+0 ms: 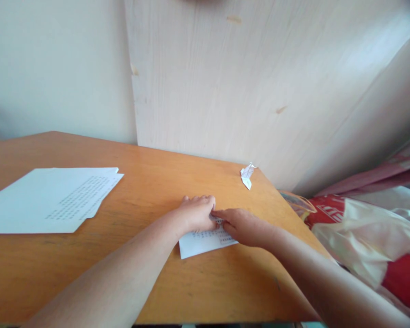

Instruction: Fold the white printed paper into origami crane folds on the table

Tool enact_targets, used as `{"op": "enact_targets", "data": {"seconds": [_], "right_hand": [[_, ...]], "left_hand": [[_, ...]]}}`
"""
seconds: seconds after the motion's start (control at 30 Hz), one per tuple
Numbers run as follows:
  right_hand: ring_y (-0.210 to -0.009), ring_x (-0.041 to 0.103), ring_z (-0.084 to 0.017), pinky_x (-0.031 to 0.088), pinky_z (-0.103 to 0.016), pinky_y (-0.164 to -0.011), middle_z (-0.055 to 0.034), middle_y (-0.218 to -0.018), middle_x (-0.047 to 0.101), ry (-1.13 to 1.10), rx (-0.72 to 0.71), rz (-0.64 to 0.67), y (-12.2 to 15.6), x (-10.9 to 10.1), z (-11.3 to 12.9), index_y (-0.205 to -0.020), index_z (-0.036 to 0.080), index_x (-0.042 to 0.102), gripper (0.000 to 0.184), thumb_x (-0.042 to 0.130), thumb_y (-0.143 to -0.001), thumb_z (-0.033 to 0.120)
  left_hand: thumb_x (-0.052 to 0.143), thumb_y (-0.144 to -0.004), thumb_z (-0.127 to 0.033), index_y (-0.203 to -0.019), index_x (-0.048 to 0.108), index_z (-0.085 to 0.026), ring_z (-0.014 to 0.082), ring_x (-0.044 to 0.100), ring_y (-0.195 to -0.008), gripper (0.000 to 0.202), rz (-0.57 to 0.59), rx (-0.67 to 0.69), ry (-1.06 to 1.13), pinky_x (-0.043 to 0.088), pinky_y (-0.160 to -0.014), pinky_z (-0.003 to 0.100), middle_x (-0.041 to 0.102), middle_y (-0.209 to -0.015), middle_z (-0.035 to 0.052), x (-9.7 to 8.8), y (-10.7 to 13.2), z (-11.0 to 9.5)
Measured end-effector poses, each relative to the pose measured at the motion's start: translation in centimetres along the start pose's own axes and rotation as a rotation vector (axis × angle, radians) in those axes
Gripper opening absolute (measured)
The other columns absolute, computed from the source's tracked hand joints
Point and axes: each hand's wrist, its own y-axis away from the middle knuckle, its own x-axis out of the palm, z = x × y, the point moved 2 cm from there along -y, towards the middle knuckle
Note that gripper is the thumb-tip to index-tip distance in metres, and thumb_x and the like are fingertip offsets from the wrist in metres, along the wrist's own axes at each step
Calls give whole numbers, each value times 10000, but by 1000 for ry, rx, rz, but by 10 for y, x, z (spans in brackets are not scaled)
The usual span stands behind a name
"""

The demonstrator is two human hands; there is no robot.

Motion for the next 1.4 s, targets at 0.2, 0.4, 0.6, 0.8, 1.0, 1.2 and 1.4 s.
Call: {"op": "enact_targets", "data": {"seconds": [0.2, 0.4, 0.6, 0.8, 1.0, 1.2, 1.4], "right_hand": [[-999, 703, -197, 516, -297, -893, -20, -1202, 737, -170, -73, 58, -5, -8, -10, -1266, 233, 685, 470, 403, -904, 129], [-963, 704, -204, 505, -290, -836, -32, -1151, 753, 6, -21, 28, 2, -8, -5, -1240, 265, 695, 396, 433, -953, 189], [-952, 711, -221, 488, -308, -826, -50, -1132, 758, 164, 54, 58, 11, -11, 3, -1399, 319, 574, 487, 443, -949, 188], [-959, 699, -228, 479, -306, -817, -64, -1112, 759, 173, 56, 69, 24, -12, -2, -1388, 295, 591, 489, 469, -928, 183], [-975, 693, -230, 486, -317, -830, -64, -1140, 749, 167, 43, 34, 49, -10, -13, -1337, 282, 636, 460, 444, -931, 180], [-941, 694, -239, 494, -333, -823, -62, -1075, 762, 131, 114, -2, 70, -7, -19, -1326, 287, 647, 456, 447, -931, 182], [-949, 693, -241, 501, -342, -838, -61, -1084, 759, 121, 126, -51, 81, 0, -24, -1312, 292, 657, 426, 441, -955, 210]], "left_hand": [[626, -741, -542, -1042, 577, -280, 328, 591, -1106, 401, 22, 19, 4, 420, -918, 528, 654, -1165, 70, -1, 0, 0], [627, -742, -557, -1042, 608, -296, 322, 592, -1101, 398, 29, 28, -12, 419, -929, 526, 649, -1149, 67, -2, 0, 0], [600, -761, -568, -1017, 597, -282, 322, 590, -1085, 383, 53, 36, -30, 416, -924, 530, 641, -1149, 74, -5, 0, -1], [603, -760, -579, -1002, 583, -275, 303, 595, -1076, 390, 53, 47, -42, 421, -904, 484, 656, -1131, 68, -5, 0, 0], [609, -760, -546, -996, 576, -271, 292, 605, -1056, 364, 53, 44, -40, 419, -893, 465, 661, -1130, 62, -6, 0, 0], [617, -753, -544, -999, 578, -275, 285, 609, -1047, 367, 65, 15, -28, 412, -902, 471, 665, -1129, 52, -6, 0, -1], [620, -749, -563, -995, 581, -278, 285, 605, -1069, 378, 63, 11, -21, 406, -909, 467, 666, -1147, 51, -5, -1, 1]]}}
